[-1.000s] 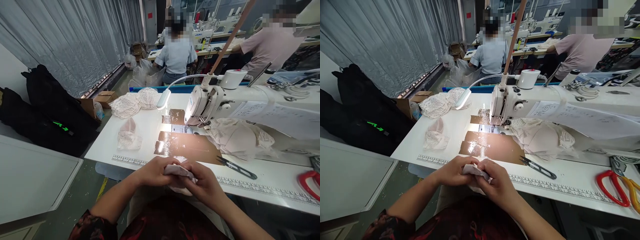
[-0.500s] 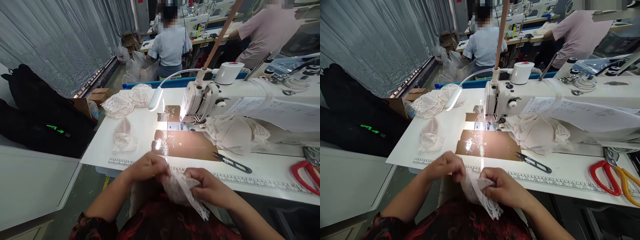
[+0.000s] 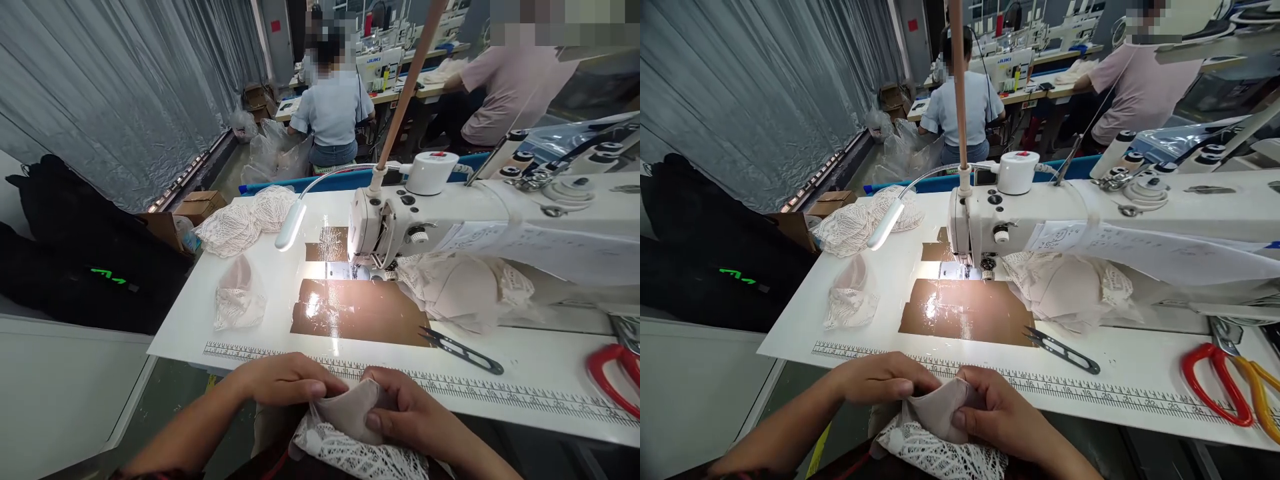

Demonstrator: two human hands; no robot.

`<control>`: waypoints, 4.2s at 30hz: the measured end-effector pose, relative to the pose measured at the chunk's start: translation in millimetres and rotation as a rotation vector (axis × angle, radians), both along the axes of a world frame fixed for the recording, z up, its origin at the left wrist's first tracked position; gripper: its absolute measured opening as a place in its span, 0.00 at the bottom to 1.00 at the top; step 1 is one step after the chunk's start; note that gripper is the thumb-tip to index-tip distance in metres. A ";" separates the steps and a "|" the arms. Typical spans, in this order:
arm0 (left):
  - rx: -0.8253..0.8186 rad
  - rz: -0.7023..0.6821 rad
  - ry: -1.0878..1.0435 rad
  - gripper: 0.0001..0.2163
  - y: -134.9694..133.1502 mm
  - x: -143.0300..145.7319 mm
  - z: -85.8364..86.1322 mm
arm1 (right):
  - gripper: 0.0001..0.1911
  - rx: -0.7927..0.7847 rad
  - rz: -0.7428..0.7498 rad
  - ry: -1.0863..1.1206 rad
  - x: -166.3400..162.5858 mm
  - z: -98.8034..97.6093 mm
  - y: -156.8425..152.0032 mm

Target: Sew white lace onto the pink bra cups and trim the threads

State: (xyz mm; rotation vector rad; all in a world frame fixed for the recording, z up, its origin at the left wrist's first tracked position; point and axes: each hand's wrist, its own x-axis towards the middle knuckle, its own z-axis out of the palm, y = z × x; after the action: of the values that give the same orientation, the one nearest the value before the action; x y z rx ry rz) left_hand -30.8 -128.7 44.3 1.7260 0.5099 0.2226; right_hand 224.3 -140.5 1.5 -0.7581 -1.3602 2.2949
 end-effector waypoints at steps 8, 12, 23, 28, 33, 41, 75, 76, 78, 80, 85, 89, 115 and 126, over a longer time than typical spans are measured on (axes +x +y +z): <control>0.304 0.280 -0.038 0.28 -35.5 1.4 -0.5 | 0.22 -0.112 -0.071 0.093 -28.6 -5.9 -3.4; 0.322 0.409 -0.007 0.13 -33.5 13.7 -7.1 | 0.35 -0.010 -0.173 -0.049 -28.7 -10.0 -3.3; 0.312 0.430 0.032 0.24 -30.3 1.9 -22.7 | 0.14 0.164 -0.273 -0.146 -28.7 3.0 13.0; 0.209 0.744 -0.148 0.09 -11.1 19.7 -26.9 | 0.16 0.054 -0.414 -0.140 -30.8 2.6 27.2; -0.220 1.019 -0.168 0.16 -0.7 24.8 -31.2 | 0.20 -0.072 -0.429 -0.143 -25.1 2.8 34.5; -0.502 1.034 -0.294 0.17 1.0 27.2 -34.6 | 0.31 -0.037 -0.344 -0.102 -19.6 2.6 36.2; -0.955 0.948 -0.663 0.25 -16.9 59.1 -40.8 | 0.19 0.295 -0.472 -0.233 -43.6 14.1 43.7; -0.967 0.964 -0.665 0.25 -16.6 60.8 -43.3 | 0.20 0.218 -0.533 -0.210 -44.1 13.0 44.0; -0.957 0.928 -0.648 0.18 -18.7 55.1 -49.3 | 0.19 0.098 -0.675 -0.153 -41.4 13.6 45.8; -0.894 0.731 -0.616 0.11 -22.9 37.7 -51.6 | 0.17 0.068 -0.767 -0.127 -35.9 17.3 48.5; -0.347 0.618 -0.464 0.12 -22.5 -16.2 -22.8 | 0.14 0.180 -0.510 -0.181 -31.4 26.3 47.4; 0.131 0.770 -0.174 0.29 -10.5 -19.5 1.1 | 0.10 0.451 -0.191 -0.218 -42.1 29.4 36.4; 0.110 0.723 0.022 0.09 1.0 5.1 -4.0 | 0.12 0.646 -0.357 -0.339 -50.9 24.7 34.3; 0.007 0.692 -0.006 0.06 8.5 10.1 -8.8 | 0.12 0.551 -0.217 -0.350 -43.3 29.5 44.5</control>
State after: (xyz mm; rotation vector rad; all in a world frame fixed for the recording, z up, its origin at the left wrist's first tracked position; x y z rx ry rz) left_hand -20.7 -120.2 35.5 1.4988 1.0923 0.7182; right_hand 181.0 -96.0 31.0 -1.0747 -1.8424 1.5530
